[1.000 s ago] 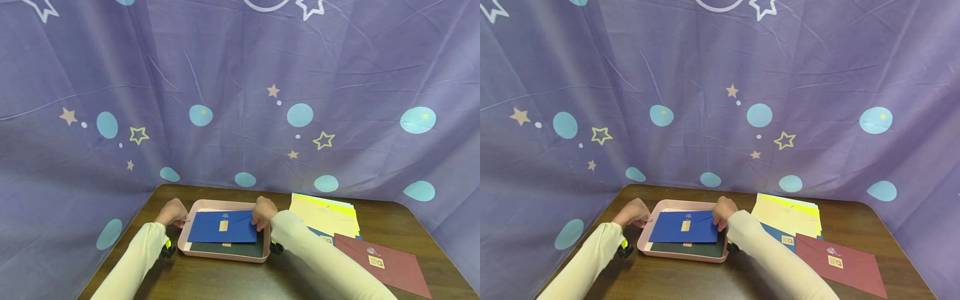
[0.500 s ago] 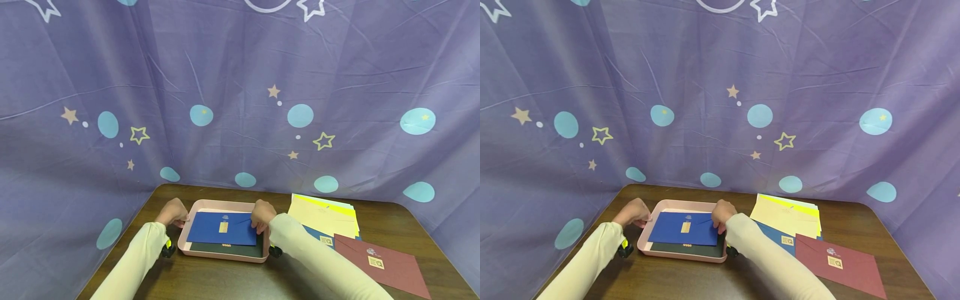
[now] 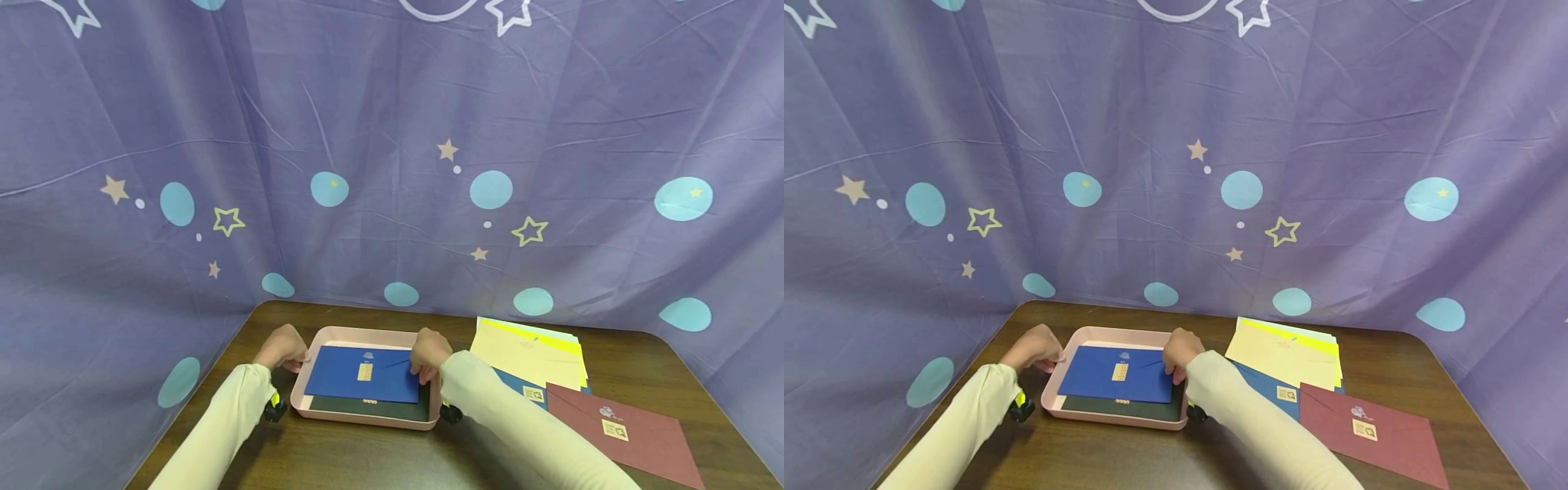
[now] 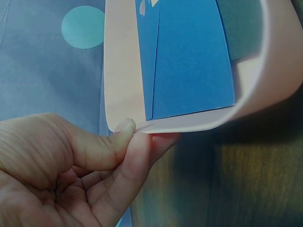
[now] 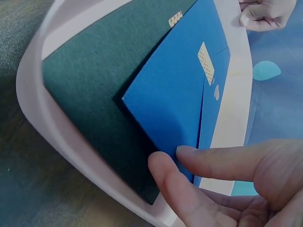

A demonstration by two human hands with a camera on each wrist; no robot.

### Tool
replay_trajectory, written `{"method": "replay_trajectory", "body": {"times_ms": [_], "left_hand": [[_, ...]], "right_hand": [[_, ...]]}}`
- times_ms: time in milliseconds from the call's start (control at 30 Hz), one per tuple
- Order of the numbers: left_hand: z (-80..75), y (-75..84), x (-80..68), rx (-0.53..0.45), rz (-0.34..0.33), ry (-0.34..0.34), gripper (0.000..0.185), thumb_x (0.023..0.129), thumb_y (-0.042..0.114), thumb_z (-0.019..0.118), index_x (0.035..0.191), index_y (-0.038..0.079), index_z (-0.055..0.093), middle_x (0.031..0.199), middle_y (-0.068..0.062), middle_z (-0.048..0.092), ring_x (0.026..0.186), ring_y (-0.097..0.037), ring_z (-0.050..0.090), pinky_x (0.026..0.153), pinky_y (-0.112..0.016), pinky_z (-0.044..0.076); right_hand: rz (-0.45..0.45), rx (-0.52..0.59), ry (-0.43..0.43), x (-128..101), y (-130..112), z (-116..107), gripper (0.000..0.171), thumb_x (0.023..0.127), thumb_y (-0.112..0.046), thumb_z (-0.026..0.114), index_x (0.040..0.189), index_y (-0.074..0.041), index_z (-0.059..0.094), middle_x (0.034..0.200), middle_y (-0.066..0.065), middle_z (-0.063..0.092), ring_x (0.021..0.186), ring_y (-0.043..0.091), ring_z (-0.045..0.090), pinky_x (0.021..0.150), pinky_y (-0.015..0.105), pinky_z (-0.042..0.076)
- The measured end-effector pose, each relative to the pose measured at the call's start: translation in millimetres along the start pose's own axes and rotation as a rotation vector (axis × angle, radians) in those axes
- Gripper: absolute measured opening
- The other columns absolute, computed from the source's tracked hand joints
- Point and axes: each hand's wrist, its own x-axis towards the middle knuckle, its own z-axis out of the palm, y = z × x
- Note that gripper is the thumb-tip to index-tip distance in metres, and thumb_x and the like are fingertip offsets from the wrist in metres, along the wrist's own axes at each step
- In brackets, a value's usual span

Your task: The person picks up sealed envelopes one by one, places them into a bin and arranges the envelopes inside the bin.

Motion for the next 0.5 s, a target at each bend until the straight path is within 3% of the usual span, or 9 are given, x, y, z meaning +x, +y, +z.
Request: {"method": "replay_trajectory", "body": {"times_ms": [500], "left_hand": [[2.4,0.6,5.0,0.023,-0.029,0.014,0.016,0.082,-0.008,0.070,0.070,-0.003,0.061,0.057,-0.007,0.061,0.041,-0.008,0.059,0.044,-0.019,0.057]], "right_hand": [[-0.006,0.007,0.017,1.3,4.4,1.7,0.017,0.074,0.003,0.085,0.073,0.004,0.068,0.057,0.015,0.069,0.057,0.026,0.074,0.053,0.031,0.064]]}}
